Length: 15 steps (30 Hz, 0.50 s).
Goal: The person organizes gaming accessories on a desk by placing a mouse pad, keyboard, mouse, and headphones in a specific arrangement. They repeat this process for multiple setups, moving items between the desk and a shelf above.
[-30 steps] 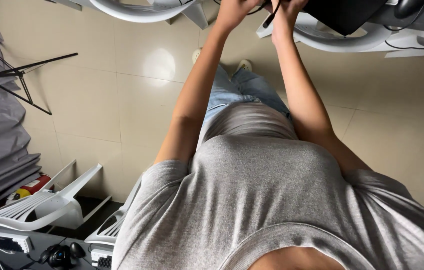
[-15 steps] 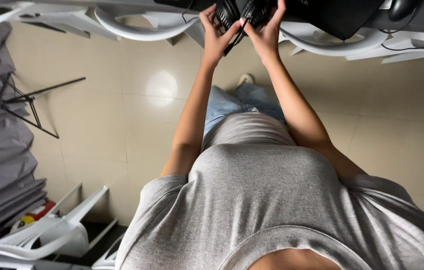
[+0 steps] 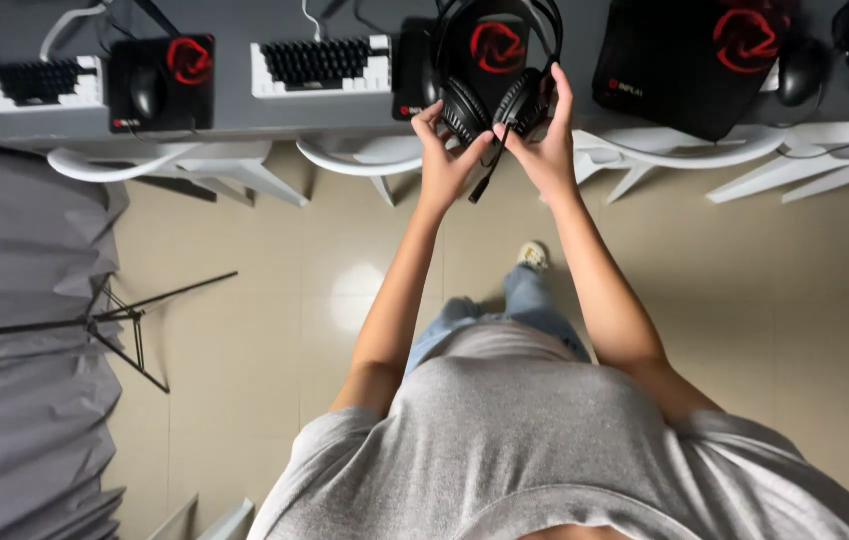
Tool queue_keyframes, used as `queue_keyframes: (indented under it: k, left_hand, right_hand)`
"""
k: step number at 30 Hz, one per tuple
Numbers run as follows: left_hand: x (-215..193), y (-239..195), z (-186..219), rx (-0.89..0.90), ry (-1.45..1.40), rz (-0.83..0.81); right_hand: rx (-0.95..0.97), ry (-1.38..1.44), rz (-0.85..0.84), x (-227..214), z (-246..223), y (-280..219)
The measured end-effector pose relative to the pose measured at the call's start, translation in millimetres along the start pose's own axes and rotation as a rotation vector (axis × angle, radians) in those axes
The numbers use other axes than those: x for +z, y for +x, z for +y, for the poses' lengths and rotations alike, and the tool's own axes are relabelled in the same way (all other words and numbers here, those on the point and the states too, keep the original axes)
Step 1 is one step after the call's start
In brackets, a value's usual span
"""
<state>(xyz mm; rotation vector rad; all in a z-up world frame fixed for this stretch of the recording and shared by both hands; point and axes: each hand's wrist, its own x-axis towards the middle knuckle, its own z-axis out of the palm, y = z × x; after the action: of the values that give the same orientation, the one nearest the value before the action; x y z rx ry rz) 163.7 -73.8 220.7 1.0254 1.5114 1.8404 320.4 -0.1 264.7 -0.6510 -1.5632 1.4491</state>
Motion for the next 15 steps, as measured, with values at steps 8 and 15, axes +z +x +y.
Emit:
queue_keyframes:
  k: [8,15]
  left_hand:
    - [-28,34,23,0.212,-0.077,-0.078]
    - [-14,54,61,0.25,-0.057,-0.098]
  right_hand:
    - [-0.351,-0.286,0.071,32,-21,12]
    - [-0.26,0.104,0.125,27,-11,28]
